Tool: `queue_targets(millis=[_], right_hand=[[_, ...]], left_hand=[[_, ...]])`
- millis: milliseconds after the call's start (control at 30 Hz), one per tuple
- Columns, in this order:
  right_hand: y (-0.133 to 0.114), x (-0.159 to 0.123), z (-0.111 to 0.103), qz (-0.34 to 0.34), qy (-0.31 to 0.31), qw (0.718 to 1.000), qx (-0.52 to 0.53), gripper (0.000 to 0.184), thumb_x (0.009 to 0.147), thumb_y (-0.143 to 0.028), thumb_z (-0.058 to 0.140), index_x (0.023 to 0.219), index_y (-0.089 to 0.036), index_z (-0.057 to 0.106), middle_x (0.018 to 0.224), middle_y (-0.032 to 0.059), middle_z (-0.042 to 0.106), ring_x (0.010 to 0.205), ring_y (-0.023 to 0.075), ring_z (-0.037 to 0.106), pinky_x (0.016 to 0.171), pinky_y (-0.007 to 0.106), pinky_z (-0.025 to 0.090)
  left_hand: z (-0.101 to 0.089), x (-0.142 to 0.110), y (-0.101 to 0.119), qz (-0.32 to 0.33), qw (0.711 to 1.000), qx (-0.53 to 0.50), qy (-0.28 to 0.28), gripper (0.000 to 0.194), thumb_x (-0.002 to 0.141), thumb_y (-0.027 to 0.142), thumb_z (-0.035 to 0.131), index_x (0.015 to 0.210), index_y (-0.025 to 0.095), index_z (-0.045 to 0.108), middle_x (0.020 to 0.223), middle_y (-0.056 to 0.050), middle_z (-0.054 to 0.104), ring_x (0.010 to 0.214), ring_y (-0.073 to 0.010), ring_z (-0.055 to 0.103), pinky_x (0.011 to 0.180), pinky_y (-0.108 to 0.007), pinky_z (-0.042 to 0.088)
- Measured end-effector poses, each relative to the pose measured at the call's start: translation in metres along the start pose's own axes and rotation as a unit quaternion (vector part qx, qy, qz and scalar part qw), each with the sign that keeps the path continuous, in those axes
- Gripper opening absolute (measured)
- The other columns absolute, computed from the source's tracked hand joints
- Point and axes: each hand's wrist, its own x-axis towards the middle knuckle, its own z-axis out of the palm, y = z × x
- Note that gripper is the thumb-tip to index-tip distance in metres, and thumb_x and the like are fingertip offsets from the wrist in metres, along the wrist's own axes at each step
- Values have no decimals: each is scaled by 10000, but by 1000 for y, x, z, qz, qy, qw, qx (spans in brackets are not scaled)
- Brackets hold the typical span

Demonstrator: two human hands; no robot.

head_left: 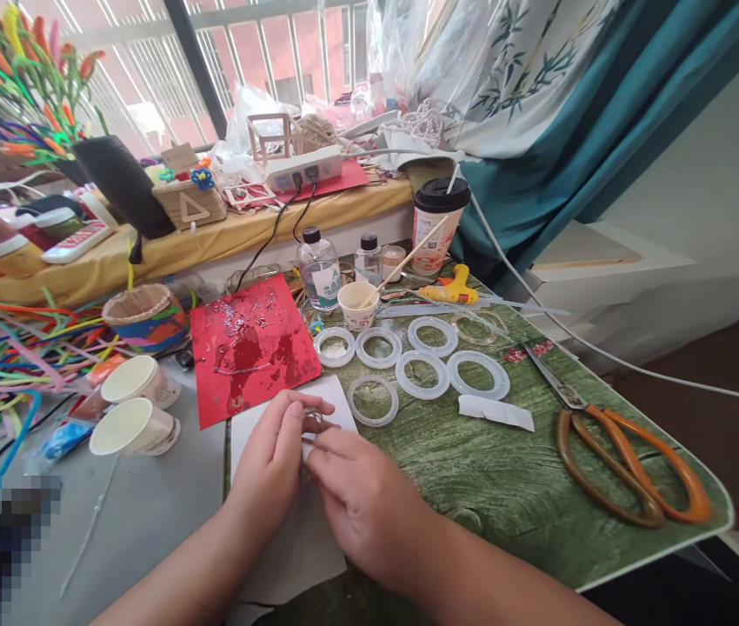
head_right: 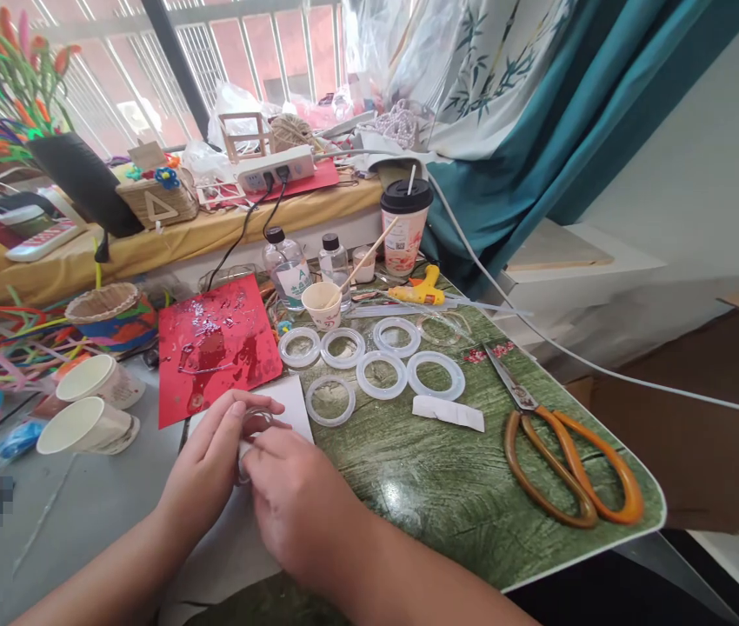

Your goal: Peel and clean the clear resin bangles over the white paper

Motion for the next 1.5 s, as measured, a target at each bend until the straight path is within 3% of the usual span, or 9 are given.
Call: queue_targets(millis=[333, 467, 600, 733, 867, 1033, 1167, 1333, 1500], right_hand=[[-1, 5, 1, 1, -11, 1000, 27, 249, 960, -15, 470, 957, -151, 679, 1030, 134, 707, 1034, 250, 675, 1020, 386, 581], [0, 4, 1, 63, 48, 997, 12, 279, 1006, -60, 454, 858, -197, 647, 905, 79, 682, 847, 210, 655, 867, 338, 616], [0, 1, 1, -19, -40, 999, -30, 266, 997, -61, 446, 1111, -116, 680, 1088, 168, 705, 1037, 272, 657, 1013, 416, 583], [4, 1, 1, 75, 26, 995, -62, 295, 1013, -53, 414, 928, -166, 673, 910, 101, 674, 864, 225, 645, 895, 353, 608], [5, 2, 2, -26, -67, 997, -32, 241, 979, -69, 467, 1084, -112, 679, 1099, 169, 710, 1050, 268, 652, 1018, 409, 577], [3, 5, 2, 77, 16, 997, -12, 272, 1006, -74, 432, 921, -172, 672, 941, 107, 700, 888, 230, 659, 900, 371, 606], [1, 4, 1, 6, -33, 999, 5, 230, 953, -48, 479, 1039, -132, 675, 1066, 155, 710, 1019, 261, 668, 1000, 393, 580], [1, 3, -2, 52, 18, 998, 29, 240, 992, -53, 457, 915, -179, 646, 949, 95, 687, 909, 215, 665, 892, 324, 598], [4, 4, -2, -4, -32, 999, 20, 218, 925, -19, 486, 890, -170, 638, 967, 115, 700, 963, 239, 669, 940, 358, 594]], left_hand=[[1, 0, -7, 7, 1000, -2, -2, 425, 1032, 579, 486, 1030, 202, 683, 1141, -119, 767, 951, -285, 771, 800, -406, 618], [1, -2, -7, 62, 996, 67, -1, 386, 1047, 531, 490, 1030, 206, 699, 1133, -120, 772, 1032, -288, 748, 917, -423, 590], [1, -1, -7, 35, 999, 18, -3, 398, 1059, 531, 445, 1031, 209, 677, 1144, -116, 767, 975, -280, 767, 826, -406, 619], [-1, 1, -8, 63, 994, 90, 12, 401, 1032, 558, 508, 1021, 211, 710, 1133, -116, 776, 1077, -299, 736, 949, -428, 584], [-1, 1, -7, 17, 1000, 20, 14, 446, 1018, 608, 496, 1009, 206, 690, 1151, -120, 770, 968, -293, 764, 826, -428, 624], [2, 0, -5, 65, 994, 83, 13, 393, 1009, 566, 545, 1013, 215, 720, 1097, -118, 780, 1061, -312, 736, 920, -426, 591], [2, -2, -7, 48, 998, 43, 5, 381, 1053, 523, 476, 1049, 214, 699, 1126, -113, 769, 1022, -303, 754, 854, -422, 615], [2, -5, -10, 98, 991, 95, 0, 350, 1056, 495, 502, 1074, 220, 717, 1135, -111, 767, 1089, -303, 732, 943, -426, 587], [0, -3, -10, 33, 999, 22, 19, 382, 1056, 532, 478, 1048, 213, 688, 1143, -105, 755, 1024, -296, 758, 870, -423, 616]])
